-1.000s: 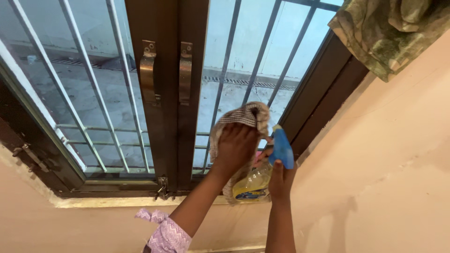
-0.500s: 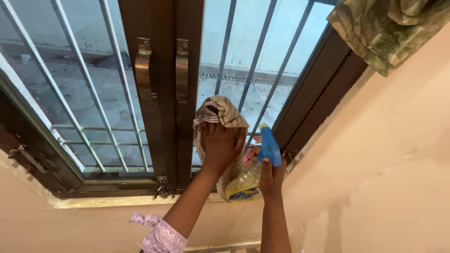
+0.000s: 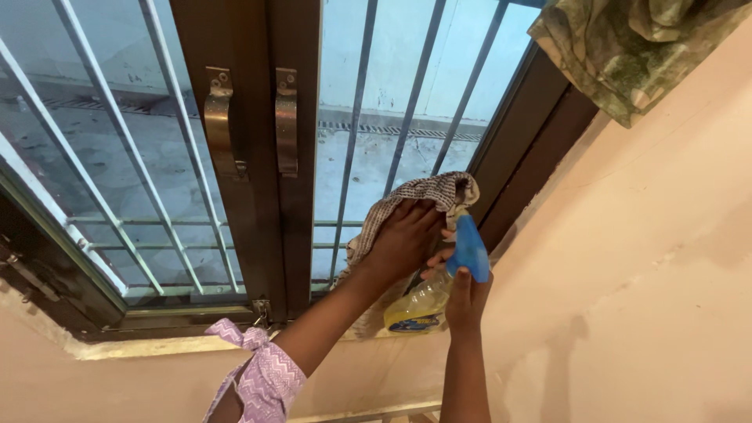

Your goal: The person sprays a cleaning solution onto a window with metal bars and wipes the glass and frame with a cloth. The person repeatedly sprays and wipes different sections of the window, moving from the center to the edges and frame.

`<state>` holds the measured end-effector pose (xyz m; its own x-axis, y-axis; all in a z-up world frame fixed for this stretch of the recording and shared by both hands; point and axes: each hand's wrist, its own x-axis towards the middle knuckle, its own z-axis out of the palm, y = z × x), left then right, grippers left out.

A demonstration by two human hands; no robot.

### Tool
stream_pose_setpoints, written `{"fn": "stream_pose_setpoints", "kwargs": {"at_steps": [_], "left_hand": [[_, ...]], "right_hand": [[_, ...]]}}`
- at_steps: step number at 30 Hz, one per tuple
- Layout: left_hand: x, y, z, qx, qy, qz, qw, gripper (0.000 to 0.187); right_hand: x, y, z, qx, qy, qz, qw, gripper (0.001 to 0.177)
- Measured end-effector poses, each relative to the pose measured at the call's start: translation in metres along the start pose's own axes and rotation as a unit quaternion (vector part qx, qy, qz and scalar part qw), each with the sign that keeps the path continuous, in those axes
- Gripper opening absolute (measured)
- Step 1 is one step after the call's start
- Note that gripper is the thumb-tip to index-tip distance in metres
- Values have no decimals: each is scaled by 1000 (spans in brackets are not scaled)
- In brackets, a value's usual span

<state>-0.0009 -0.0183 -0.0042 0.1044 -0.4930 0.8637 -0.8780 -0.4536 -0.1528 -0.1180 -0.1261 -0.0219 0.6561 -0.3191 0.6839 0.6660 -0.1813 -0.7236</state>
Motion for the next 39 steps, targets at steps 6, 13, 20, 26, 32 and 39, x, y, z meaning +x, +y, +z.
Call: {"fn": "stream_pose_setpoints", "kwargs": {"at_steps": [6, 13, 20, 26, 32, 39], "left_hand": [[-9, -4, -13, 66, 12, -51, 996, 23], [-39, -27, -39, 92, 120, -161, 975, 45], [-38, -23, -37, 101, 126, -185, 969, 46], [-28, -19, -31, 90, 75, -110, 987, 30], [-5, 6, -2, 37, -42, -35, 998, 27], [-12, 9, 9, 27, -7, -57, 998, 32]], "right_hand": [[-1, 0, 2, 12, 14, -22, 1000, 80], [-4, -6, 13, 32, 15, 11, 999, 81], [-7, -8, 19, 19, 7, 9, 1000, 83], [-1, -10, 12, 15, 18, 26, 999, 83], [3, 8, -10, 32, 16, 1, 999, 82], [0, 22, -42, 57, 12, 33, 998, 81]]}}
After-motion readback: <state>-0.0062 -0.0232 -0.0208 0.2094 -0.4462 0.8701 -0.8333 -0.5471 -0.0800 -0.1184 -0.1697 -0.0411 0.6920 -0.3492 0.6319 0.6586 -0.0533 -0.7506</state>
